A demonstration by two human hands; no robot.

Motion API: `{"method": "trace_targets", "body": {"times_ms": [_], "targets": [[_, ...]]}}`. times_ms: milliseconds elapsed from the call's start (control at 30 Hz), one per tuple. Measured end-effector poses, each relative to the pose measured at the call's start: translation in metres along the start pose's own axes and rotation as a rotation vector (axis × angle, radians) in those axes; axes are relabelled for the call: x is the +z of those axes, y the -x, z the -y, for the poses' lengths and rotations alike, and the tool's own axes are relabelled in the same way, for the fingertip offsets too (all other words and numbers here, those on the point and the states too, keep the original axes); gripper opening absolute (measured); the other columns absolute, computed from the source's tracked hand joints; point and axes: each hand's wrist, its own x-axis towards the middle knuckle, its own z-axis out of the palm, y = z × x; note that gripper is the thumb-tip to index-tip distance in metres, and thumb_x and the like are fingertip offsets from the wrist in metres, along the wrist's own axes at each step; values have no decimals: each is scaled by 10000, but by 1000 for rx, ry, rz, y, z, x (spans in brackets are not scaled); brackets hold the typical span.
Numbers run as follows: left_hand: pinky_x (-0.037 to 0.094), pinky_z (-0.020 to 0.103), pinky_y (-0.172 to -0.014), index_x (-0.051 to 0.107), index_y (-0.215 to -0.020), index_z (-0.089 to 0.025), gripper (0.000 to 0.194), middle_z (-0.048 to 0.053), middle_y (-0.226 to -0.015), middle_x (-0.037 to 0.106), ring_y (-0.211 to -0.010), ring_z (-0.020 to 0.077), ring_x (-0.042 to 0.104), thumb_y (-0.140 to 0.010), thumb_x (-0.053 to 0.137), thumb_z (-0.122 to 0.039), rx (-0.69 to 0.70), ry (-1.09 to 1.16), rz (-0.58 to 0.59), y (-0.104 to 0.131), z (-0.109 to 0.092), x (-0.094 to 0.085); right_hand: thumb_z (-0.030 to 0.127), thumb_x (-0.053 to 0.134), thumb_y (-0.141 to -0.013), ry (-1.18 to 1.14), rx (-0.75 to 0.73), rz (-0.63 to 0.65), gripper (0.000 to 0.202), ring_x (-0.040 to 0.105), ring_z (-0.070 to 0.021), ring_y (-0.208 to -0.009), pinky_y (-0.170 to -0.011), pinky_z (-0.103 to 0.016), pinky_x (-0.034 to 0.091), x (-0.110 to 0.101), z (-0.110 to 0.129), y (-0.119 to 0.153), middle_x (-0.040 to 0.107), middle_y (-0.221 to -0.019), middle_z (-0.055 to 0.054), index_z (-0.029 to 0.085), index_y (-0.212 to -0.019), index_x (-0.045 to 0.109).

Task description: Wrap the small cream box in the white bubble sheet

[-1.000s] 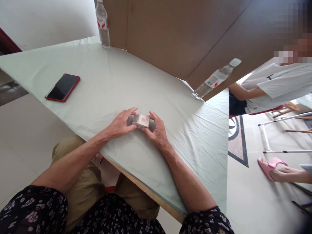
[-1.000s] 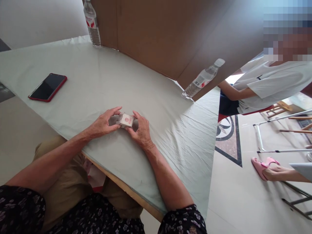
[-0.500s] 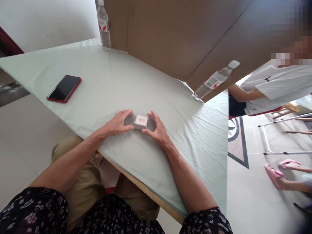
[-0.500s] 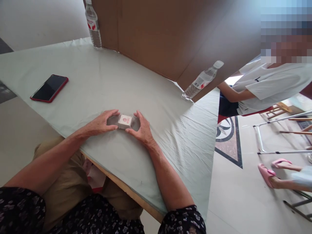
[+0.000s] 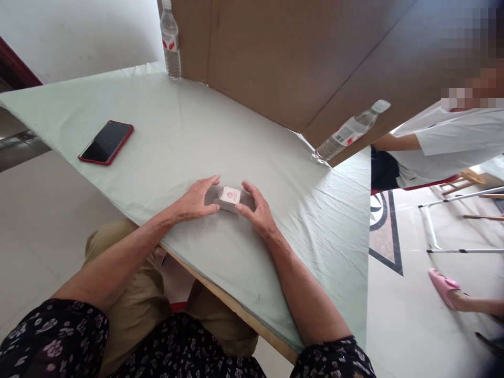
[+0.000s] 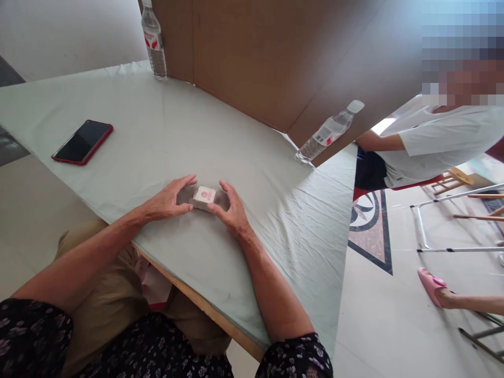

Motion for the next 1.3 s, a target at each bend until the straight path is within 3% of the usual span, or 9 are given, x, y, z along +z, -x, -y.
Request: {"method": "trace_targets", "body": {"times_ms": [67, 133, 233, 333, 500, 733, 967, 1133, 1300], "targets": [[401, 495, -1167, 241, -1609, -116, 945, 173, -1587, 451, -1472, 348, 399, -789, 600, -418, -58, 75, 0, 0, 0, -3, 714, 617, -846, -165, 54, -64, 753, 582, -304, -1354, -1120, -506, 472, -4, -2, -2, 596, -1479, -141, 237, -1424, 546], [410, 492, -1157, 268, -1595, -94, 930, 179, -1564, 477, -1454, 349, 420, -779, 585, -409, -91, 97, 2, 0, -1, -4, 699, 635, -840, -239, 77, -111, 678, 614, -292, -1312, -1092, -492, 496, -7, -1, -3, 654, -1406, -122, 248, -1345, 613], [392, 507, -1165, 421, -1507, -99, 818, 180, -1493, 546, -1400, 350, 479, -770, 577, -419, -71, 70, -2, -1, -4, -2, 619, 707, -817, -211, 67, -122, 521, 630, -287, -1284, -1068, -478, 503, -5, 2, -2, 707, -1331, -96, 257, -1191, 706], [433, 493, -1115, 598, -1304, -173, 578, 138, -1367, 633, -1300, 335, 556, -796, 567, -447, 0, 40, -16, -3, -8, 1, 550, 703, -844, -179, 45, -128, 403, 656, -272, -1239, -1030, -452, 520, -2, 8, -2, 727, -1297, -93, 246, -1107, 733], [480, 467, -999, 656, -1088, -204, 375, 91, -1150, 697, -1093, 295, 622, -852, 549, -475, 93, 6, -23, -6, -10, 3, 496, 657, -907, -36, -52, -116, 292, 661, -248, -1225, -1066, -458, 502, -2, 20, -8, 727, -1290, -67, 274, -1081, 734], [469, 428, -979, 655, -1069, -211, 347, 67, -1106, 700, -1049, 264, 618, -899, 527, -485, 121, -4, -26, -7, -9, 3, 510, 665, -915, 199, -164, -15, 249, 687, -270, -1149, -1042, -503, 490, -5, 29, -26, 773, -1164, -51, 308, -1018, 768], [462, 432, -1017, 654, -1092, -206, 368, 73, -1120, 710, -1081, 273, 622, -875, 545, -482, 116, -19, -41, -8, -10, 4, 330, 587, -976, 430, -306, -93, 201, 690, -254, -1076, -987, -471, 454, 3, 27, -30, 792, -1072, -53, 265, -928, 771], [485, 437, -1009, 680, -1091, -200, 422, 83, -1123, 721, -1106, 290, 635, -879, 517, -526, 61, -9, -54, -7, -13, 5, 274, 505, -998, 407, -303, -112, 230, 686, -243, -1078, -1010, -446, 429, 8, 32, -27, 787, -1061, -63, 244, -933, 724], [466, 461, -1086, 607, -1342, -161, 674, 138, -1334, 666, -1245, 328, 599, -827, 609, -596, 8, 68, -58, -3, -12, 7, 284, 513, -999, 250, -305, -192, 185, 706, -217, -1042, -986, -404, 457, 3, 49, -25, 787, -1064, -60, 238, -910, 669]]}}
